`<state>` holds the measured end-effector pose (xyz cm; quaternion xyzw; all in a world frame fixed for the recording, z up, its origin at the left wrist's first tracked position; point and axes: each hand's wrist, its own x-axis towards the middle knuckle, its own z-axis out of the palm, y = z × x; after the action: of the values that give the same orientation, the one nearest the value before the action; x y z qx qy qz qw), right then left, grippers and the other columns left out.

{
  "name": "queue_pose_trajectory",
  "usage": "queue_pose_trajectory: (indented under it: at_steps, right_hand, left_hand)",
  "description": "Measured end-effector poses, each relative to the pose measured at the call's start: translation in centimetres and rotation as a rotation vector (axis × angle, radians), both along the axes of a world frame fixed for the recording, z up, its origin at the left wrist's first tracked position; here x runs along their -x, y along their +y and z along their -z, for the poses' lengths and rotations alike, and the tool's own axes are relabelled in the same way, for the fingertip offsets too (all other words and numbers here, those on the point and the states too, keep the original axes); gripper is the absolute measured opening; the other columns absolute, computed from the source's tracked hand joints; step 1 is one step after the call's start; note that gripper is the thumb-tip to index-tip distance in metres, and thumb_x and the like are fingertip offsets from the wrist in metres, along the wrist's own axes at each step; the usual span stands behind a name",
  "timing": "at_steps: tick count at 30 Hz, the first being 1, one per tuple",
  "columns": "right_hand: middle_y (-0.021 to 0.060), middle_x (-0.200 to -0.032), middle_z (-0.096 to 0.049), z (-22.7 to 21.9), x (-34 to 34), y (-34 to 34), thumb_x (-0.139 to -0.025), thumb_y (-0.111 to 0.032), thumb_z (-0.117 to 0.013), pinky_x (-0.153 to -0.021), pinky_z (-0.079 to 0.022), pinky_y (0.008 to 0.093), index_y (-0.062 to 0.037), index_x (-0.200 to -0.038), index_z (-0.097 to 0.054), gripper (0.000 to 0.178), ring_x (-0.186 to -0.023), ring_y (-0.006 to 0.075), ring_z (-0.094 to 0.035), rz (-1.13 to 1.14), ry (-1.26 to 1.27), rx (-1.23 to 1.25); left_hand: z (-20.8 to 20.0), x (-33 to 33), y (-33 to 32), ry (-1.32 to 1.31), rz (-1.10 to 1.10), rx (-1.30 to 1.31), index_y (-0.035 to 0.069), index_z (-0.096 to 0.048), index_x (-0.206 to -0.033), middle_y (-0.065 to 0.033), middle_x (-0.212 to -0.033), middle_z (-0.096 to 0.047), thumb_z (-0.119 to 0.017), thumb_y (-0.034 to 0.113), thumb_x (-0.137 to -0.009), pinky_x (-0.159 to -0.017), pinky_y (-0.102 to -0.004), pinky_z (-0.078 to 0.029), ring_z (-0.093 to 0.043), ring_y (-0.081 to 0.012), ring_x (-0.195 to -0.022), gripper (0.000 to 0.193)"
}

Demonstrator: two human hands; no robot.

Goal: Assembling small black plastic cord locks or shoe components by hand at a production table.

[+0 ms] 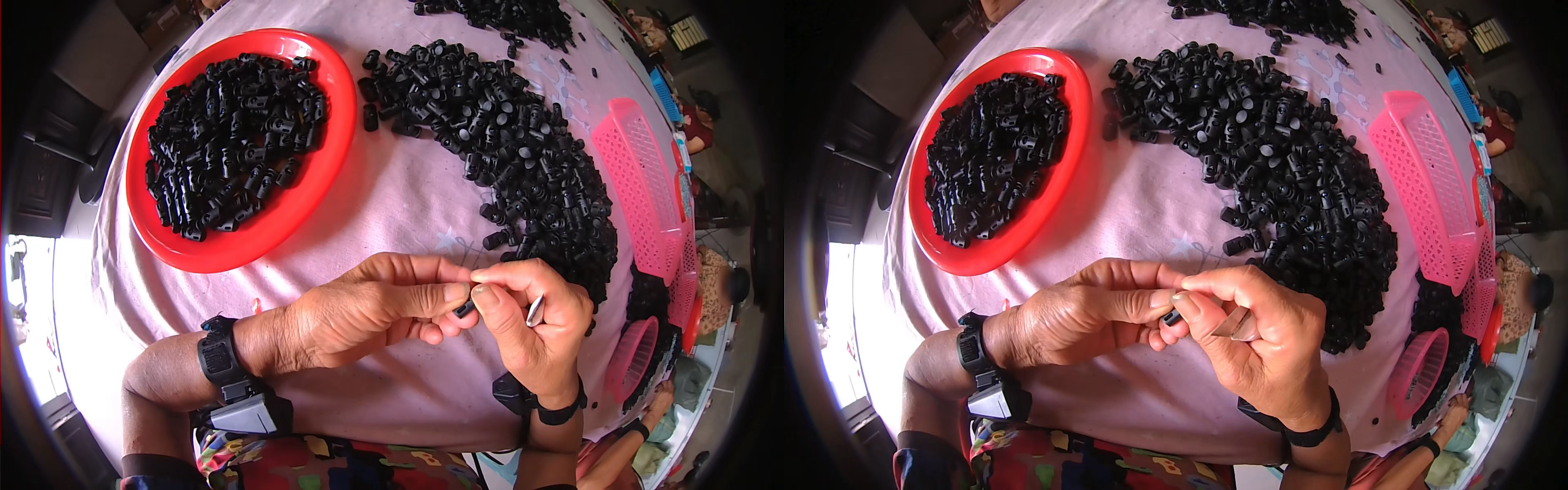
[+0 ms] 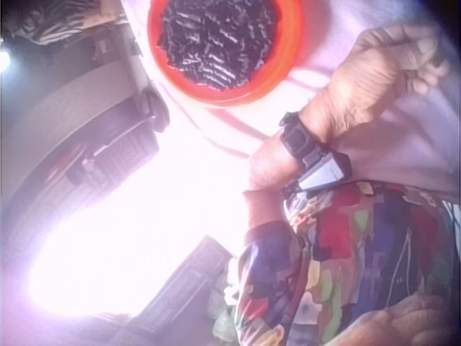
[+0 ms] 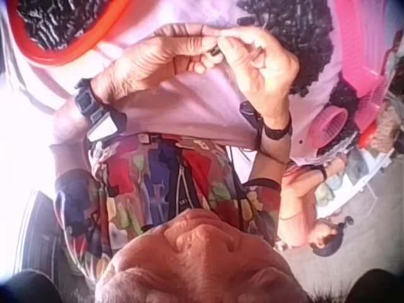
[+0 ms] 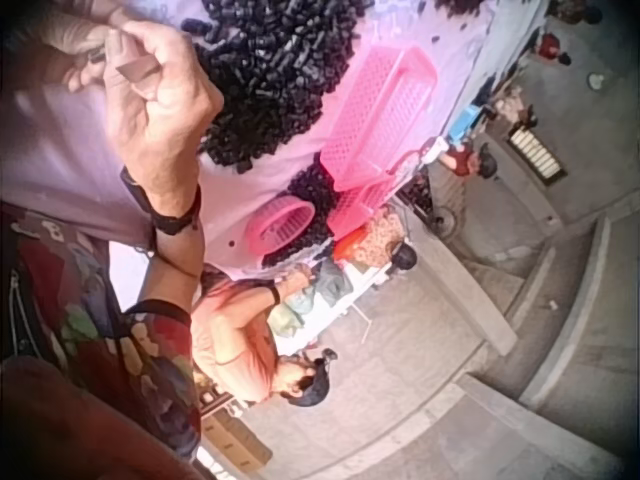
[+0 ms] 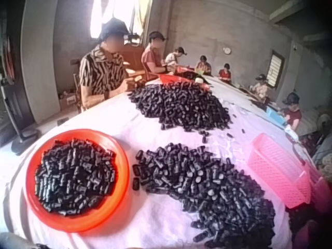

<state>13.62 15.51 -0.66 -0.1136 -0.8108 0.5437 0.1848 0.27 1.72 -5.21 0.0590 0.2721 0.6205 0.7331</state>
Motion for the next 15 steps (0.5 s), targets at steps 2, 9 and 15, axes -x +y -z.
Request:
queue_pose_trajectory:
  at_steps: [2,9,15]
  right_hand:
    - [0.0118,-0.085,-0.067,-0.37,-0.14,0.19,-0.088,0.004,-0.061,-0.062,-0.055,0.0225,0.0059,-0.099,-0.059,0.011,-0.072,0.0137,-0.069,-0.073,-0.024,-0.013]
    - [0.0071,-0.080,-0.066,-0.47,-0.12,-0.13,-0.088,0.002,-0.064,-0.061,-0.052,0.0211,0.0031,-0.094,-0.058,0.008,-0.072,0.0097,-0.066,0.048,-0.059,0.040]
    - [0.0051,-0.073,-0.064,-0.41,-0.10,-0.56,-0.084,-0.001,-0.070,-0.055,-0.050,0.0208,0.0010,-0.092,-0.058,0.014,-0.066,0.0080,-0.064,0.007,-0.054,-0.110]
  left_hand:
    - [-0.11,0.01,0.09,-0.026,-0.015,-0.012,0.006,-0.058,-0.118,-0.0005,-0.100,-0.063,-0.060,0.021,-0.094,-0.078,-0.0227,-0.047,-0.060,-0.0072,-0.091,0.028]
    - [-0.65,0.27,0.05,0.049,-0.107,-0.059,0.007,-0.057,-0.122,-0.0017,-0.104,-0.063,-0.062,0.017,-0.092,-0.086,-0.0260,-0.047,-0.059,-0.0102,-0.092,0.032]
    - [-0.29,0.40,-0.06,0.079,-0.118,-0.011,0.008,-0.061,-0.119,0.0013,-0.102,-0.063,-0.062,0.018,-0.092,-0.087,-0.0261,-0.046,-0.056,-0.0081,-0.088,0.028]
